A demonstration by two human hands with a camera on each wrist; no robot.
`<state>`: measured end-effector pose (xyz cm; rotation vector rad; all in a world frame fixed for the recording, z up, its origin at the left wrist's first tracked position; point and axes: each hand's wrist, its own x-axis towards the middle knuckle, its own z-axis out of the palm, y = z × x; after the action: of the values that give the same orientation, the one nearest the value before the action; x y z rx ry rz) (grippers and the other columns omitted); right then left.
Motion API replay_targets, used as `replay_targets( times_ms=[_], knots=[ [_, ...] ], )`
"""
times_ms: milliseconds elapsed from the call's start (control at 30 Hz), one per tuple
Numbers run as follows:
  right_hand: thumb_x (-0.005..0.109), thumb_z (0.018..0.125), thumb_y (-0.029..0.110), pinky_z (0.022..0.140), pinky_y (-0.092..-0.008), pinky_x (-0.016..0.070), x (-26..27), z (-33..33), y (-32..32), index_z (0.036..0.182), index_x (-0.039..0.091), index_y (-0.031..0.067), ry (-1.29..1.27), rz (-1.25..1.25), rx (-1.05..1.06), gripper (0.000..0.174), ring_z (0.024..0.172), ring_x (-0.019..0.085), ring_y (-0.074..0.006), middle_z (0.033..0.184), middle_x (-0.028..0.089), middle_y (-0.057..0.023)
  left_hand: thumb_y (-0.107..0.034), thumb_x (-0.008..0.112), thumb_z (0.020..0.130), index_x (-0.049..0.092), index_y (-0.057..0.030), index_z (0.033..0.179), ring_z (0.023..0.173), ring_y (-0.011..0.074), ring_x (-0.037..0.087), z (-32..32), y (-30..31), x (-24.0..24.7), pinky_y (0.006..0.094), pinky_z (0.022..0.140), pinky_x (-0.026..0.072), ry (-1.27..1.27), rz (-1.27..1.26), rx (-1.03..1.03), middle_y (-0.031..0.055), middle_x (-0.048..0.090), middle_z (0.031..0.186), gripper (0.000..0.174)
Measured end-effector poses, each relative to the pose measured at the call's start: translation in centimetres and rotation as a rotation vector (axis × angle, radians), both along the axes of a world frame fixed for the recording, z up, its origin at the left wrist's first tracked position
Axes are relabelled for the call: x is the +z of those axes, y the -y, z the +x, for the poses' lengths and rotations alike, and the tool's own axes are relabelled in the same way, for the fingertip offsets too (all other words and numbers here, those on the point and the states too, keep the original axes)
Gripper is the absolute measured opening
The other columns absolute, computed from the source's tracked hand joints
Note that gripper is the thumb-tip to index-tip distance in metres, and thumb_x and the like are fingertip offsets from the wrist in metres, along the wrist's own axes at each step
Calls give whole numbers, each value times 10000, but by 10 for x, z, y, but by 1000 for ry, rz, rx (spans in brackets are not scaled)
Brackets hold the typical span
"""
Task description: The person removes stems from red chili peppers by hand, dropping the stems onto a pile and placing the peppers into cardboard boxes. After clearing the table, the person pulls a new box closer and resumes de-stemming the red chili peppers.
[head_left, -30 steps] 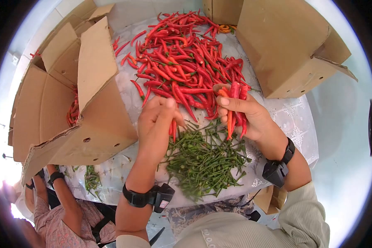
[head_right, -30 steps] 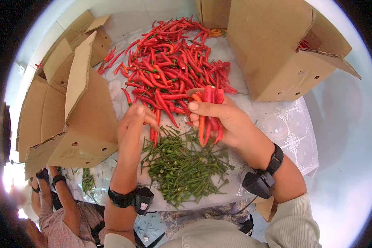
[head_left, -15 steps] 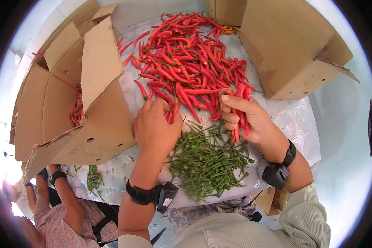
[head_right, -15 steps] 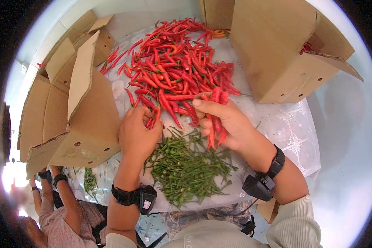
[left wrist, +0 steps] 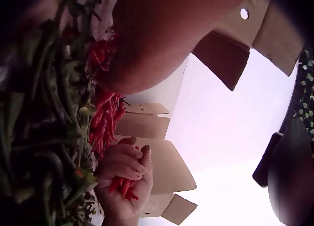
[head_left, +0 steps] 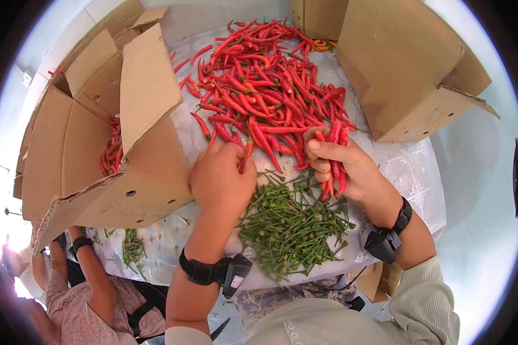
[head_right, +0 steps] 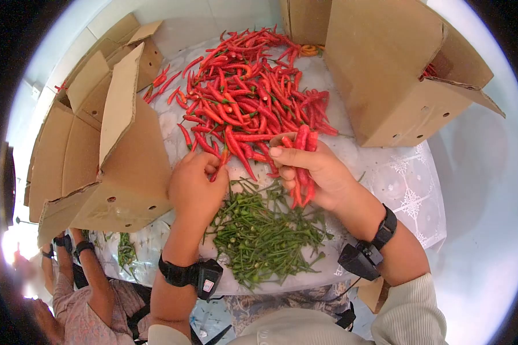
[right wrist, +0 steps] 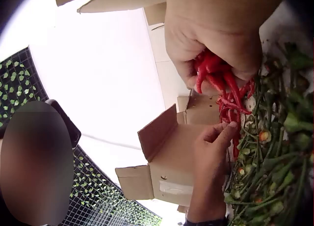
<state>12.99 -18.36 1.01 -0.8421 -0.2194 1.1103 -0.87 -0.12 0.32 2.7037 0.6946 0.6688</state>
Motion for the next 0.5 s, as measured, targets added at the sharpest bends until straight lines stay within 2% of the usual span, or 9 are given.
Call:
replay_targets(
  times_ms=[100,200,267,333,367,433,500],
  knots=[
    [748,868,156,474,-224,453,6,-1,1,1072,574,59,6,-50,1,285,569,539,-73,753,575,2,-147,769,804,686,-29,929,721,154,608,-2,4,8,296,667,491,119,-331,-2,53,652,817,191],
    [764,859,186,478,-220,454,12,-8,-3,1079,581,61,100,-93,-36,312,561,536,-73,751,583,-1,-149,751,845,691,-26,975,721,106,623,-3,14,14,270,696,496,337,-908,-206,45,669,834,190],
    [802,829,236,487,-206,437,15,-16,-5,1081,594,68,215,-138,-99,367,563,528,-58,745,583,13,-135,726,880,686,-3,999,742,83,614,-3,22,11,260,715,497,356,-1018,-351,35,669,832,183],
    [801,828,252,470,-201,421,6,-16,-4,1089,585,63,310,-117,-58,388,569,533,-61,796,609,0,-131,699,907,684,9,997,764,88,621,-3,29,10,255,733,498,322,-1055,-467,41,673,806,167],
    [801,828,260,462,-198,412,2,-16,-4,1094,581,60,357,-106,-35,399,572,536,-62,821,622,-6,-133,696,911,684,11,993,770,92,622,-3,30,11,256,735,498,294,-1022,-491,46,676,816,167],
    [787,842,254,449,-195,396,11,-18,-2,1044,605,54,376,-148,-11,338,540,519,-55,771,624,-2,-137,688,917,685,16,987,782,100,625,-4,32,14,258,741,498,242,-956,-534,58,682,834,168],
    [774,853,248,438,-196,384,12,-19,-2,1020,617,51,423,-171,-7,302,520,508,-54,748,619,-5,-138,679,923,688,18,989,787,119,628,-7,30,16,268,740,497,223,-947,-469,73,686,844,169]
  ],
)
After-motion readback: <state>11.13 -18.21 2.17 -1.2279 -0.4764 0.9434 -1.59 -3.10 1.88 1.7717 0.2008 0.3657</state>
